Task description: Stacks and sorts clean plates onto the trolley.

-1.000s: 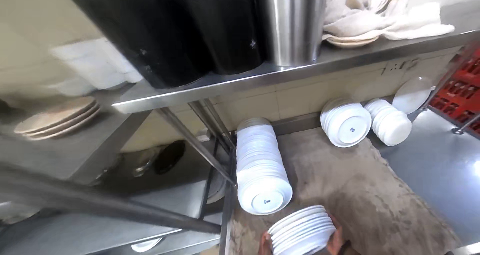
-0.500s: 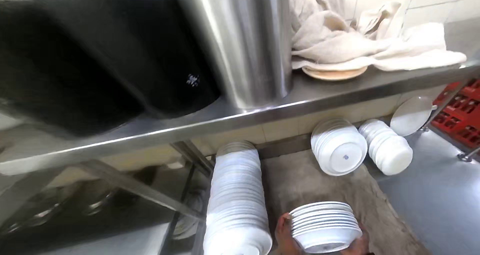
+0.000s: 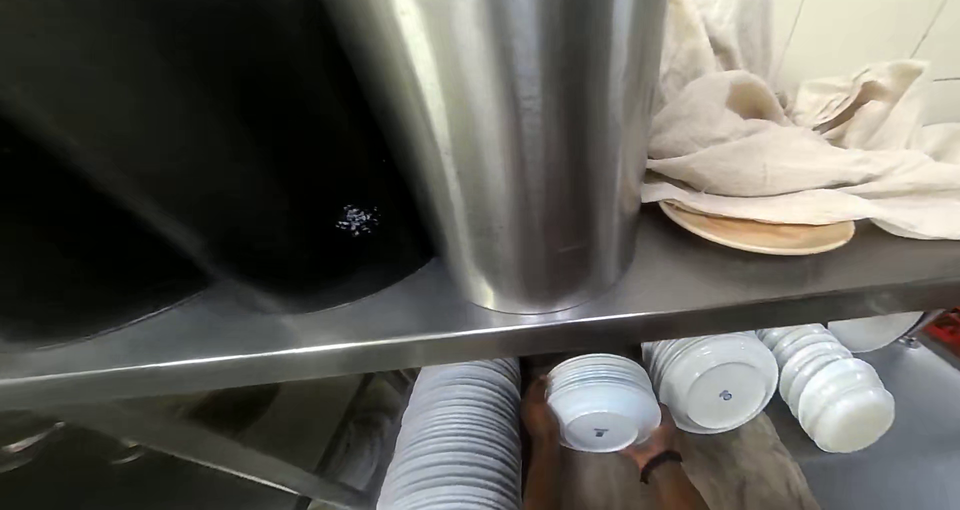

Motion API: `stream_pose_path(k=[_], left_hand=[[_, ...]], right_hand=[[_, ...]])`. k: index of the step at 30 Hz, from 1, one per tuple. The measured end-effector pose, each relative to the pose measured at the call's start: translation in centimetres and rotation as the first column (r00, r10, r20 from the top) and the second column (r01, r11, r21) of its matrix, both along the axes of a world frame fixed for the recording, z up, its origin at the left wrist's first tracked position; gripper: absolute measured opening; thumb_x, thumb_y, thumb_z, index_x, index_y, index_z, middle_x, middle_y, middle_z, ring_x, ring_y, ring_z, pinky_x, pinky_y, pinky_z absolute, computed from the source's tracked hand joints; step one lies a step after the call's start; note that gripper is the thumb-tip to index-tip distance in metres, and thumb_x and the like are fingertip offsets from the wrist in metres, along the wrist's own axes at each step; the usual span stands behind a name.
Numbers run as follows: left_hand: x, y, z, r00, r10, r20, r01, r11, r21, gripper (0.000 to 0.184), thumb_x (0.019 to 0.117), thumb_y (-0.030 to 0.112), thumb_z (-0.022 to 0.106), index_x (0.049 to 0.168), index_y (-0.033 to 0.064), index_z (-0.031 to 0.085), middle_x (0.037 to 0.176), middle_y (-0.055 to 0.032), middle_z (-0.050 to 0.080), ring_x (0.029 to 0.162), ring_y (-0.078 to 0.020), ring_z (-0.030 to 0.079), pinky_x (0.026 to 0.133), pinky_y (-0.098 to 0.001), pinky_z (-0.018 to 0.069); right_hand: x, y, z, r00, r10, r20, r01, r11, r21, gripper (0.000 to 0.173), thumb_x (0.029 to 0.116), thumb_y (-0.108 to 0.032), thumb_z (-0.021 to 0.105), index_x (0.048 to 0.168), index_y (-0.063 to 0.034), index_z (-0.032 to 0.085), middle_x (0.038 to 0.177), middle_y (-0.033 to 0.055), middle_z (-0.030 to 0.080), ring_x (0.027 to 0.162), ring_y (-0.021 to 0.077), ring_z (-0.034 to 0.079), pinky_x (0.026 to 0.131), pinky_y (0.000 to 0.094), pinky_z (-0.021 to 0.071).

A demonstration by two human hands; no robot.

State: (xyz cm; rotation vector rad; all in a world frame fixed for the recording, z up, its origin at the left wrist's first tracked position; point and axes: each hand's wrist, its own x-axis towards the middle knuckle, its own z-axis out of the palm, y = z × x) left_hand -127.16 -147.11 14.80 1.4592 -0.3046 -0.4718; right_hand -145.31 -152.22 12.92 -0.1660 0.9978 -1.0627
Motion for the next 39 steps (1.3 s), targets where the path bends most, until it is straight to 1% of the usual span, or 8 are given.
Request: stream_pose_path(k=[8, 11, 14, 18, 24, 31, 35, 39], left_hand=[[2.3, -3.8, 0.8, 0.996, 0.088, -0.02, -0.086, 0.991, 0.102, 0.031, 0.106, 0.013, 0.053, 0.119, -0.0112, 0.067, 0.126, -0.0254, 0.066, 0.119, -0.0301, 0.06, 0.109, -0.0445, 0.0431], [2.8, -5.6, -2.6, 0.945, 0.16, 0.285, -0.217, 0.959, 0.182, 0.036, 0.105, 0.022, 0.051, 0.112, -0.0062, 0.073, 0.114, -0.0246, 0.072, 0.11, -0.0349, 0.067, 0.101, -0.0514, 0.0506], [4.4, -6.0, -1.7, 0.99, 0.002, 0.139, -0.035, 0.972, 0.233, 0.042, 0.1072, 0.029, 0.049, 0.121, -0.0054, 0.068, 0.121, -0.0242, 0.069, 0.119, -0.035, 0.063, 0.105, -0.0557, 0.0473], [5.5, -7.1, -3.5, 0.967, -0.024, 0.255, -0.05, 0.958, 0.283, 0.049, 0.1084, 0.034, 0.044, 0.121, -0.0052, 0.069, 0.118, -0.0251, 0.07, 0.117, -0.038, 0.065, 0.103, -0.059, 0.0482], [4.4, -6.4, -0.8, 0.98, -0.044, 0.192, -0.03, 0.929, 0.37, 0.04, 0.107, 0.018, 0.044, 0.13, -0.0112, 0.06, 0.13, -0.0292, 0.063, 0.128, -0.0388, 0.057, 0.111, -0.0531, 0.0424], [5.2, -7.4, -6.3, 0.966, -0.027, 0.256, -0.061, 0.942, 0.33, 0.04, 0.1003, 0.011, 0.055, 0.129, -0.0165, 0.056, 0.131, -0.0323, 0.06, 0.126, -0.0381, 0.056, 0.112, -0.0461, 0.0427], [3.1, -5.2, 3.3, 0.931, -0.287, 0.226, 0.044, 0.701, 0.712, 0.041, 0.1099, 0.014, 0.04, 0.139, -0.0103, 0.054, 0.142, -0.029, 0.057, 0.137, -0.0391, 0.051, 0.116, -0.0501, 0.0375], [3.1, -6.9, -2.4, 0.812, 0.059, 0.581, -0.298, 0.898, 0.325, 0.036, 0.1069, 0.023, 0.049, 0.121, -0.0009, 0.072, 0.121, -0.021, 0.072, 0.118, -0.0353, 0.067, 0.106, -0.0517, 0.0502]], right_hand=[[3.5, -3.6, -1.3, 1.0, -0.018, -0.02, 0.016, 0.996, -0.088, 0.055, 0.1035, -0.053, 0.035, 0.14, -0.0163, 0.054, 0.131, 0.0147, 0.063, 0.117, 0.0322, 0.062, 0.088, 0.0645, 0.0521], [3.9, -4.0, -1.2, 0.999, -0.032, -0.025, 0.03, 0.996, -0.088, 0.055, 0.1051, -0.052, 0.034, 0.142, -0.0157, 0.053, 0.135, 0.0141, 0.061, 0.121, 0.0314, 0.061, 0.092, 0.0636, 0.0517], [3.8, -3.8, 0.9, 0.998, -0.001, -0.064, -0.005, 0.995, -0.101, 0.051, 0.1089, -0.045, 0.032, 0.145, -0.0147, 0.05, 0.139, 0.015, 0.059, 0.126, 0.0318, 0.059, 0.098, 0.0625, 0.0506], [4.2, -4.8, -1.0, 0.987, 0.014, -0.163, -0.033, 0.993, -0.115, 0.05, 0.1075, -0.044, 0.035, 0.145, -0.0157, 0.05, 0.14, 0.0167, 0.058, 0.126, 0.0352, 0.057, 0.095, 0.0663, 0.0495], [5.3, -6.8, -3.8, 0.99, -0.051, -0.133, 0.039, 0.995, -0.09, 0.05, 0.1073, -0.046, 0.032, 0.141, -0.0158, 0.055, 0.136, 0.014, 0.061, 0.123, 0.0301, 0.06, 0.094, 0.0613, 0.0526], [5.8, -7.1, -2.0, 0.989, -0.014, -0.15, -0.007, 0.991, -0.136, 0.053, 0.1102, -0.045, 0.026, 0.144, -0.0132, 0.051, 0.14, 0.0142, 0.059, 0.127, 0.0278, 0.059, 0.099, 0.0565, 0.0523], [5.6, -6.3, -3.0, 0.944, -0.008, -0.329, -0.061, 0.978, -0.2, 0.049, 0.1108, -0.037, 0.03, 0.146, -0.0086, 0.05, 0.141, 0.0186, 0.058, 0.127, 0.0317, 0.058, 0.103, 0.0552, 0.0497], [6.5, -5.0, -1.2, 0.867, -0.068, -0.493, -0.05, 0.974, -0.221, 0.052, 0.1137, -0.033, 0.03, 0.155, -0.0047, 0.04, 0.159, 0.0181, 0.042, 0.147, 0.0283, 0.04, 0.12, 0.0499, 0.0339]])
